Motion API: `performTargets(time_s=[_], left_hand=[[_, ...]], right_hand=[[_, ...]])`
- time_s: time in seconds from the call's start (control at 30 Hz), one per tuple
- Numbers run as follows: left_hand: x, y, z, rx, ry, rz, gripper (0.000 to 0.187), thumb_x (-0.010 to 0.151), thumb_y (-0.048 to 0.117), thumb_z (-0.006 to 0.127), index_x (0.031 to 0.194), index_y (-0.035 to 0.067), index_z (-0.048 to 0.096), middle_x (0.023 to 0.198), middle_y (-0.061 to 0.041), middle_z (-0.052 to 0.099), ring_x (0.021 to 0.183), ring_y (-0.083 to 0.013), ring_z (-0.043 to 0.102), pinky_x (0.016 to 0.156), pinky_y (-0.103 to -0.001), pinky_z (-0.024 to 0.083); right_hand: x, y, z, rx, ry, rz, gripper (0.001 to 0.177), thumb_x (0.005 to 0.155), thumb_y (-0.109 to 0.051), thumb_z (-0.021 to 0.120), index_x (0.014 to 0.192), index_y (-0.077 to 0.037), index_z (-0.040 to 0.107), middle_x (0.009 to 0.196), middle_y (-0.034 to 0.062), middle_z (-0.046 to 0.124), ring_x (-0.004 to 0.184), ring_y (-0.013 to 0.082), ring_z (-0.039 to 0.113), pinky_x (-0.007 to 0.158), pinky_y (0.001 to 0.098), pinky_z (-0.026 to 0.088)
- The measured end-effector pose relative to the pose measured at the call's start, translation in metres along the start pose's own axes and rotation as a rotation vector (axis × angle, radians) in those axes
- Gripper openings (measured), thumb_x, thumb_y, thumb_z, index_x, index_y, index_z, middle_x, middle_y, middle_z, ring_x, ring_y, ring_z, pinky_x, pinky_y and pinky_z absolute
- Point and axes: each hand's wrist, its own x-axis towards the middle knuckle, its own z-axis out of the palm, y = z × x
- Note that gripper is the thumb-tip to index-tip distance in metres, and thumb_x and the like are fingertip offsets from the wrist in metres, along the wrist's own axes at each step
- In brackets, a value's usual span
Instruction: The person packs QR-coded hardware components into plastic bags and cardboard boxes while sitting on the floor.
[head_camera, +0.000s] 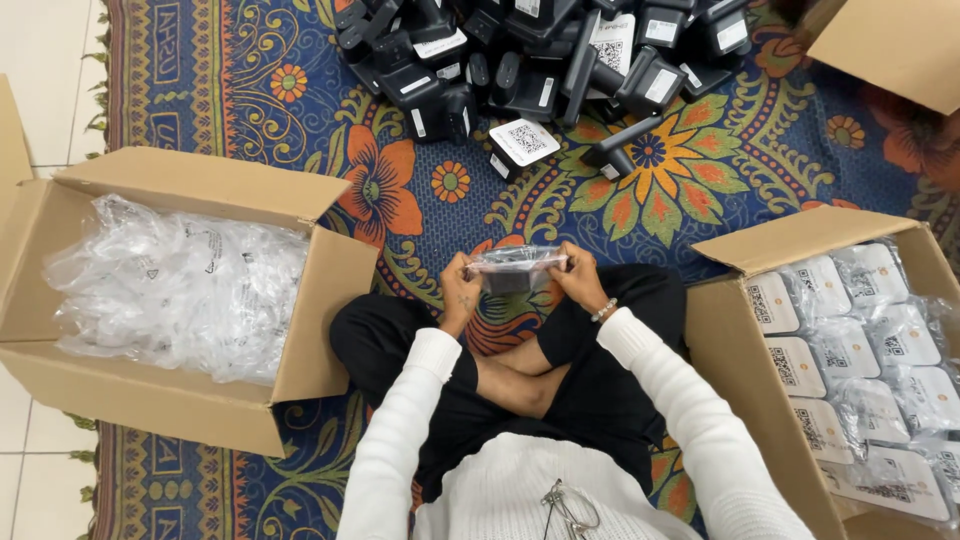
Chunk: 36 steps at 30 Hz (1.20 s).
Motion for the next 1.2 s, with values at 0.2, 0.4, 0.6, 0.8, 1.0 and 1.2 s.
performTargets(time_s=[0.2,0.4,0.6,0.8,1.0,1.2], left_hand=[[0.01,0.073,-0.015,-0.573,-0.072,-0.103,0.058,0.087,-0.018,0.058,0.139,0.005,0.046,0.063,0.005,0.057,0.057,-0.0063,0.057,0.061,-0.021,0.052],[0.008,0.055,-0.034,0.157,-0.593,0.202,0.101,0.07,-0.019,0.056,0.163,0.007,0.027,0.058,-0.01,0.062,0.054,-0.0222,0.06,0.101,-0.039,0.049],[-0.011,0.028,-0.01,0.958,-0.24,0.764,0.096,0.075,-0.005,0.063,0.163,0.003,0.024,0.099,-0.029,0.074,0.113,-0.0391,0.069,0.116,-0.045,0.035],[-0.013,0.08,-0.01,0.859,-0.627,-0.054,0.077,0.076,0.0,0.067,0.149,0.004,0.043,0.091,-0.023,0.075,0.112,-0.0409,0.065,0.122,-0.057,0.028],[-0.052,-0.031,0.032,-0.085,-0.231,-0.373,0.04,0.101,0.025,0.074,0.129,0.003,0.056,0.123,-0.018,0.066,0.117,-0.0286,0.061,0.1,-0.041,0.045],[-0.068,-0.088,0.06,-0.431,0.183,-0.331,0.04,0.104,0.006,0.074,0.132,-0.004,0.047,0.124,-0.019,0.057,0.113,-0.0233,0.058,0.099,-0.032,0.051]], right_hand=[[-0.005,0.004,0.002,0.442,-0.044,-0.041,0.03,0.081,0.018,0.059,0.092,-0.007,0.047,0.09,-0.0037,0.053,0.085,0.0049,0.056,0.071,0.0222,0.047],[-0.02,-0.074,-0.022,0.049,-0.26,-0.191,0.064,0.072,0.018,0.061,0.13,-0.009,0.054,0.103,0.0084,0.062,0.085,0.0192,0.067,0.073,0.0313,0.057],[-0.03,-0.068,0.0,-0.726,-0.335,-0.42,0.082,0.078,0.002,0.07,0.154,-0.015,0.043,0.086,0.0136,0.062,0.078,0.0317,0.067,0.065,0.0397,0.055],[-0.042,-0.074,0.023,-0.831,-0.163,-0.286,0.075,0.084,0.0,0.066,0.153,-0.019,0.044,0.088,0.0157,0.062,0.076,0.033,0.066,0.066,0.0395,0.056],[-0.063,-0.096,0.045,-0.524,-0.055,0.054,0.058,0.084,-0.019,0.07,0.138,-0.012,0.05,0.097,0.0222,0.066,0.095,0.0423,0.062,0.076,0.0506,0.054],[-0.079,-0.051,0.085,-0.3,0.156,0.151,0.037,0.095,-0.027,0.067,0.125,-0.008,0.054,0.112,0.024,0.069,0.104,0.0439,0.058,0.091,0.051,0.047]])
